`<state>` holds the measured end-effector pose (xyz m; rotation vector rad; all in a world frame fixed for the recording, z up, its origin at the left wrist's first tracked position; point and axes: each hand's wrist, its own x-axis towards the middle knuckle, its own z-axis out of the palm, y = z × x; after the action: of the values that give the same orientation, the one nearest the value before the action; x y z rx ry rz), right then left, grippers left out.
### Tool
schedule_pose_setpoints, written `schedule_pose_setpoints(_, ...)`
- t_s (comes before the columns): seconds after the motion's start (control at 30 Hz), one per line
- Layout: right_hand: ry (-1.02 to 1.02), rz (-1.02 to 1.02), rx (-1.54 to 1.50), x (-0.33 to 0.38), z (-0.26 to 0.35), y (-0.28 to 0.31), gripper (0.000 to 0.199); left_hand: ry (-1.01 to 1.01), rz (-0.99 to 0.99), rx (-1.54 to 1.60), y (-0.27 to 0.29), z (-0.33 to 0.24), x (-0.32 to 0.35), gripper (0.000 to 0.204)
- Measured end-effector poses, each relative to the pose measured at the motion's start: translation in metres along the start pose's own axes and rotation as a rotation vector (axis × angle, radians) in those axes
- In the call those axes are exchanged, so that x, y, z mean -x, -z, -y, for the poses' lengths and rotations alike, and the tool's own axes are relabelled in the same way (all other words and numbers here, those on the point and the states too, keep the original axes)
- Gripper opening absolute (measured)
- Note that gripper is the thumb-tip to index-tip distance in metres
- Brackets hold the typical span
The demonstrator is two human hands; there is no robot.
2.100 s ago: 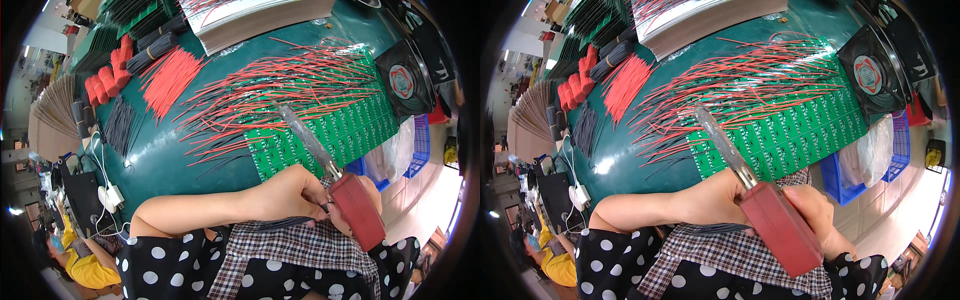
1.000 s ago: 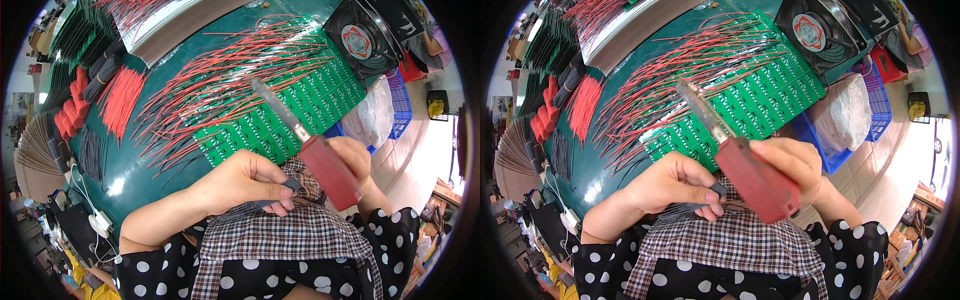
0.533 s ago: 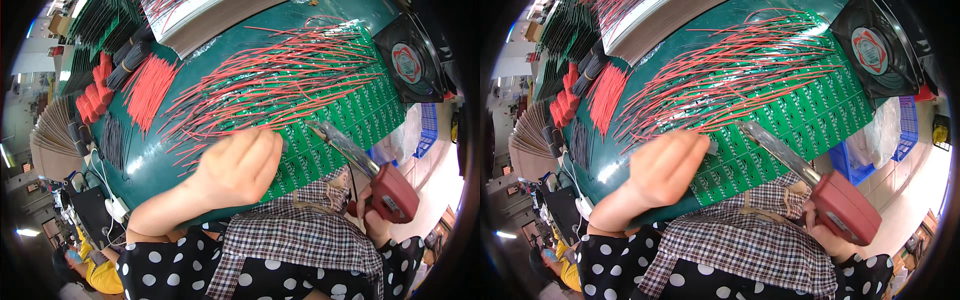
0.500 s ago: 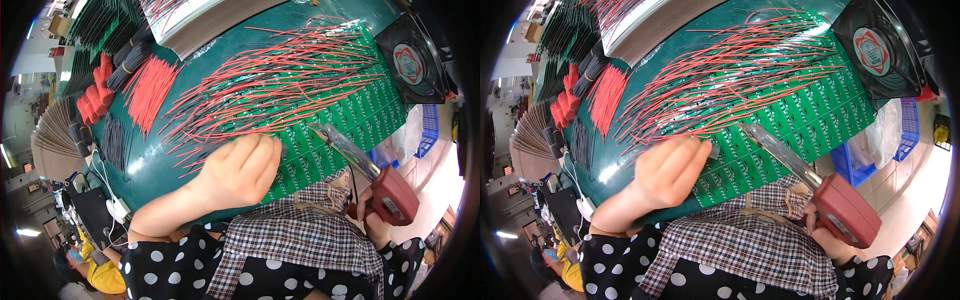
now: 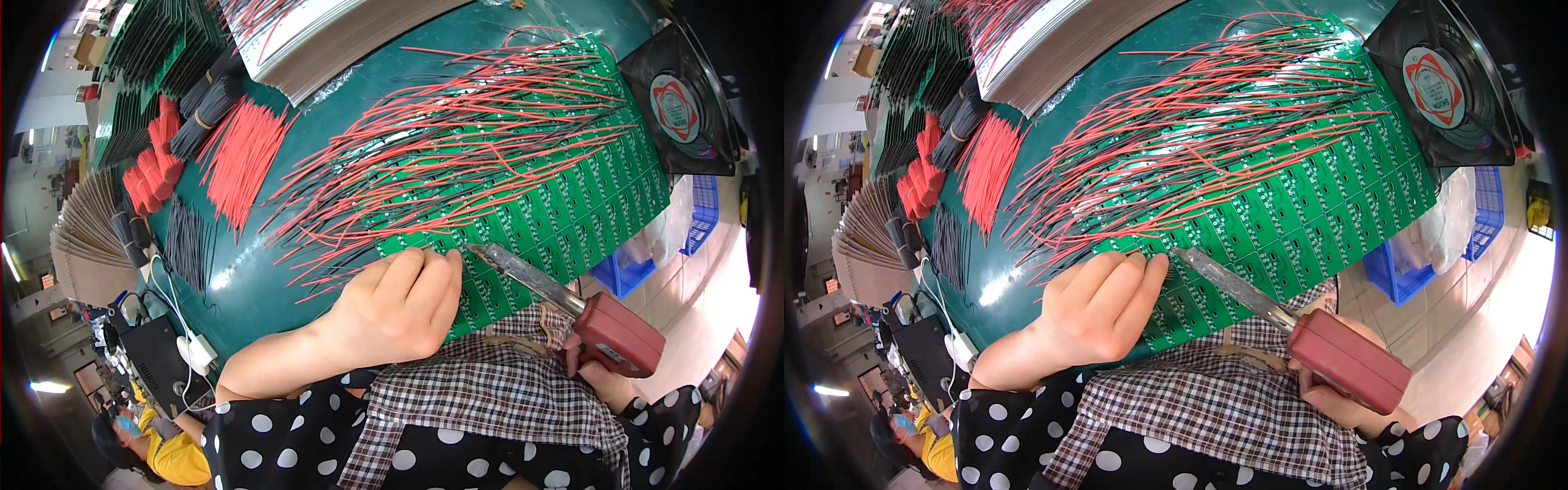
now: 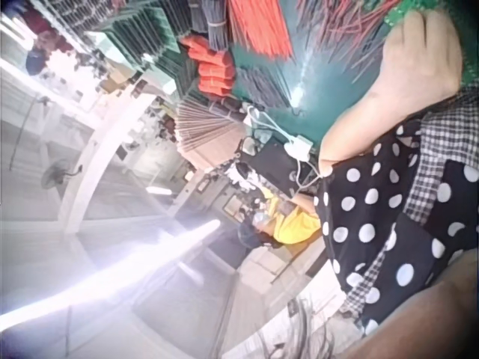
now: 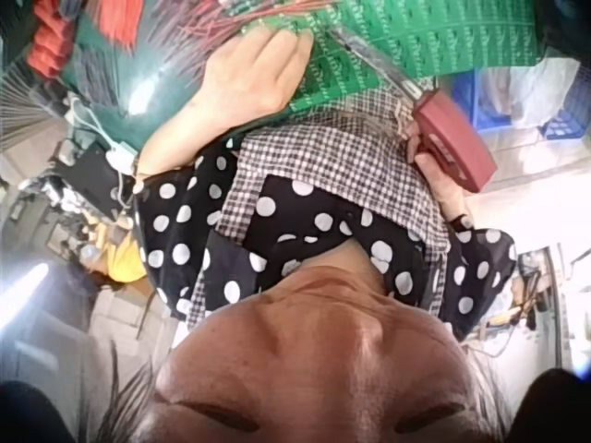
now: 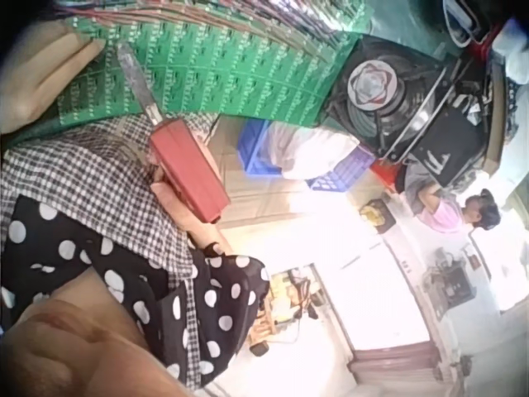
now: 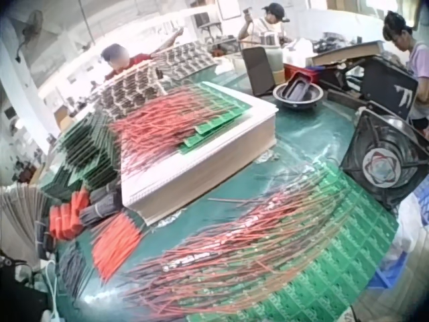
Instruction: The person solders wires onto a circuit board panel using a soldering tool, picks up and separates bundles of wires from the table, and positions and solders the wires onto the board.
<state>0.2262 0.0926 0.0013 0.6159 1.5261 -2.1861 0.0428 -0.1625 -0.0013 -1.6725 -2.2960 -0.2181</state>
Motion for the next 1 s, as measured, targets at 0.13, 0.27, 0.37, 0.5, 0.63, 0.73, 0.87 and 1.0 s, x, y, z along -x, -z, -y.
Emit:
schedule_pose_setpoints(0.13,-0.013,-0.01,-0.006,0.001,0.001,-0.002,0.06,0.002,0.013,0.011,0.001,-0.001,-0.001,0.035)
schedule_pose_setpoints(0.27,0.01,-0.064,-0.003,0.003,0.0,-0.002,0.06,0.011,-0.014,0.058,0.0,-0.001,-0.002,0.034)
schedule_pose_setpoints(0.37,0.003,-0.033,0.031,0.005,-0.005,0.003,0.06,0.009,0.009,0.034,0.0,-0.001,-0.002,0.035)
schedule_pose_setpoints(0.5,0.007,-0.023,0.123,0.009,-0.018,0.016,0.063,0.006,0.014,0.027,-0.001,-0.001,-0.003,0.035)
schedule_pose_setpoints(0.63,0.17,-0.011,0.602,0.011,-0.027,0.023,0.064,0.01,0.034,0.031,0.0,-0.001,-0.002,0.034)
schedule_pose_setpoints(0.73,0.25,-0.066,0.589,0.01,-0.026,0.019,0.06,0.011,0.055,0.005,-0.001,-0.002,-0.003,0.034)
schedule_pose_setpoints(0.87,0.156,-0.08,0.454,0.007,-0.015,0.013,0.058,0.002,0.061,-0.007,-0.001,-0.002,-0.003,0.034)
schedule_pose_setpoints(1.0,0.08,-0.039,0.072,0.002,-0.005,0.009,0.054,0.013,0.066,-0.014,-0.001,-0.003,-0.004,0.034)
